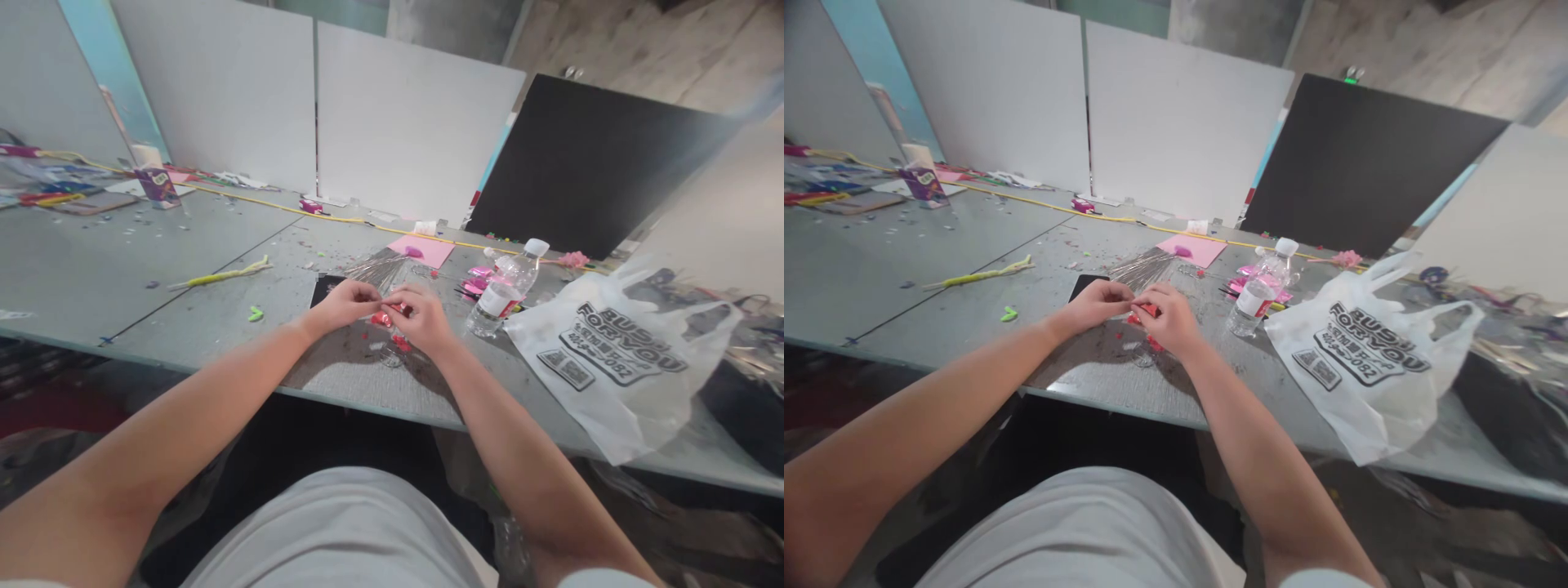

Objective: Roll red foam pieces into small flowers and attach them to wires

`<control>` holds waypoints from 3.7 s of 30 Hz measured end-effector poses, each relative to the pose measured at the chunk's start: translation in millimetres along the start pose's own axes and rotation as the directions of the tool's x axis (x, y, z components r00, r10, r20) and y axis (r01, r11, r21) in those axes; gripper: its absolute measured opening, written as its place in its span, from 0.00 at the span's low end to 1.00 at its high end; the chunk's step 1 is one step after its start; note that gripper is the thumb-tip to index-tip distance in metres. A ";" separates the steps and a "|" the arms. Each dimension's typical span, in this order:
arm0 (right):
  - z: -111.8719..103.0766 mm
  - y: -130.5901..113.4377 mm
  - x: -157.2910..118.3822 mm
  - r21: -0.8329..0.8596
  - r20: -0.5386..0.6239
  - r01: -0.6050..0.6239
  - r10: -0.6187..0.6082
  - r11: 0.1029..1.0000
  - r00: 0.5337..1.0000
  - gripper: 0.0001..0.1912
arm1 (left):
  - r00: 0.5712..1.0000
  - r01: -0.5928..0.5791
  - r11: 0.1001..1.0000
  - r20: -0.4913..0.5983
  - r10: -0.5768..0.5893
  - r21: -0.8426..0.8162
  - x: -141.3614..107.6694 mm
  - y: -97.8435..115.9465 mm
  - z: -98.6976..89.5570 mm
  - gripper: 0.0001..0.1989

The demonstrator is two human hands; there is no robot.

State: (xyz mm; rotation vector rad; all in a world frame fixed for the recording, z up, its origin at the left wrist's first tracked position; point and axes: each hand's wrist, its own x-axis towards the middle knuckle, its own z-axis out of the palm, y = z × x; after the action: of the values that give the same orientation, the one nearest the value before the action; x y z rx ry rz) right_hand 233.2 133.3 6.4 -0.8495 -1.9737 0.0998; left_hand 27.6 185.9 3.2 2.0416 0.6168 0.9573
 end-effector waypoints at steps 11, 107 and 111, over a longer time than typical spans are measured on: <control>-4.0 5.5 1.9 0.262 0.243 -0.489 0.433 0.832 0.868 0.10 | 0.960 -0.276 0.918 0.043 0.275 0.286 -6.2 9.4 -0.3 0.08; -7.1 0.9 -3.3 0.707 0.369 -0.544 0.421 0.451 0.829 0.19 | 0.934 -0.325 0.917 -0.071 0.349 0.233 -13.7 24.3 1.0 0.17; -11.7 -3.9 -4.0 0.781 0.396 -0.490 0.299 0.387 0.868 0.24 | 0.925 -0.343 0.915 -0.091 0.368 0.214 -15.6 23.9 -4.8 0.19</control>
State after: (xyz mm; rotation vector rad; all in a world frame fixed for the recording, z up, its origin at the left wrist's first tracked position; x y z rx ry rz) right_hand 241.7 124.8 11.3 -0.5819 -1.4880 1.4239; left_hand 16.8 163.6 18.1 2.3311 0.4232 1.2933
